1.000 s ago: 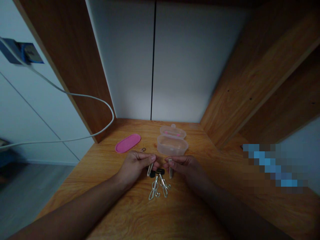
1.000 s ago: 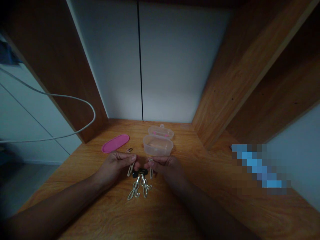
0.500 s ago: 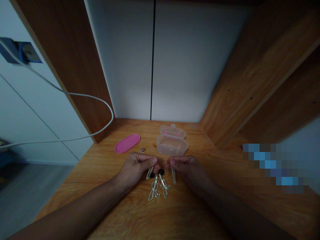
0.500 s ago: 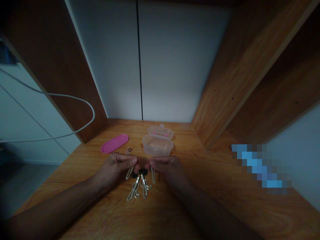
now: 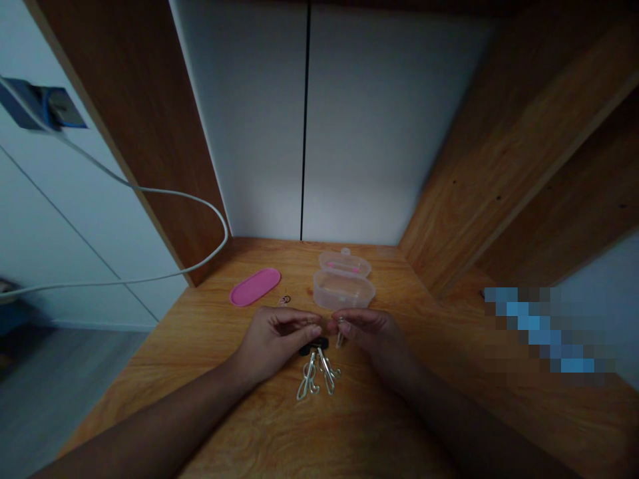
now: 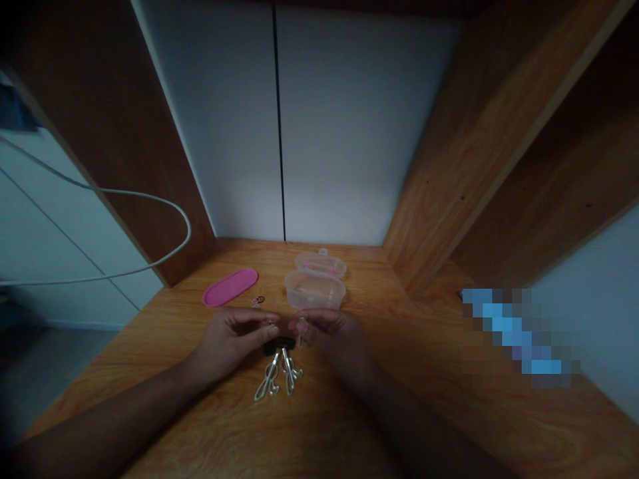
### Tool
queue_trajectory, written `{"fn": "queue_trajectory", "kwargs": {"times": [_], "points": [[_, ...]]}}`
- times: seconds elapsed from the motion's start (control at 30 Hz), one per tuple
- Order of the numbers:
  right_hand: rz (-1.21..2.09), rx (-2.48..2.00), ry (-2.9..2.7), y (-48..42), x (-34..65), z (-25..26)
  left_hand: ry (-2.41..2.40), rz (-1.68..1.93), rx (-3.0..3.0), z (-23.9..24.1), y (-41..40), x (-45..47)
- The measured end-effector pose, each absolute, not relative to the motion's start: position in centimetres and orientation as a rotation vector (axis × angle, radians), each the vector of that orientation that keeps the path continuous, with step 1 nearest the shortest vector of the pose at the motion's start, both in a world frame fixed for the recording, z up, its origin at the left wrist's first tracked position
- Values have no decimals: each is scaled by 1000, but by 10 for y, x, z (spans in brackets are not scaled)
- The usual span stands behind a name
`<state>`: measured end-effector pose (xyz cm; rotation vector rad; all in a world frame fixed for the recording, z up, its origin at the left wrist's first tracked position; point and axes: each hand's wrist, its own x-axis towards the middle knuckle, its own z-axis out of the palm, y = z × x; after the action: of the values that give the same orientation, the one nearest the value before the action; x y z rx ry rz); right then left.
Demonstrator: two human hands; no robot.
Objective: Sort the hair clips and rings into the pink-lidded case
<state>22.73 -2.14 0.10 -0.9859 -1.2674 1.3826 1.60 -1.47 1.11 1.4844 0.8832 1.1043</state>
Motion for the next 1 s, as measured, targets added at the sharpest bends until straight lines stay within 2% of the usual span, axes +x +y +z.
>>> {"fn": "queue_trajectory", "kwargs": {"times": [0.13,0.3,0.57,1.0], "points": [[1240,-989,-1321,-24,226,7,828,1235,1687,11,-15,14],[1238,-1056,-1364,-24,227,8,911,1139,1731,11,-12,13],[1297,-1155,-1335,-19,231,9,983,1101,1413,11,-6,15],[1375,-1178,-1247,-19,232,10,938,1069,1211,15,-8,16]]}}
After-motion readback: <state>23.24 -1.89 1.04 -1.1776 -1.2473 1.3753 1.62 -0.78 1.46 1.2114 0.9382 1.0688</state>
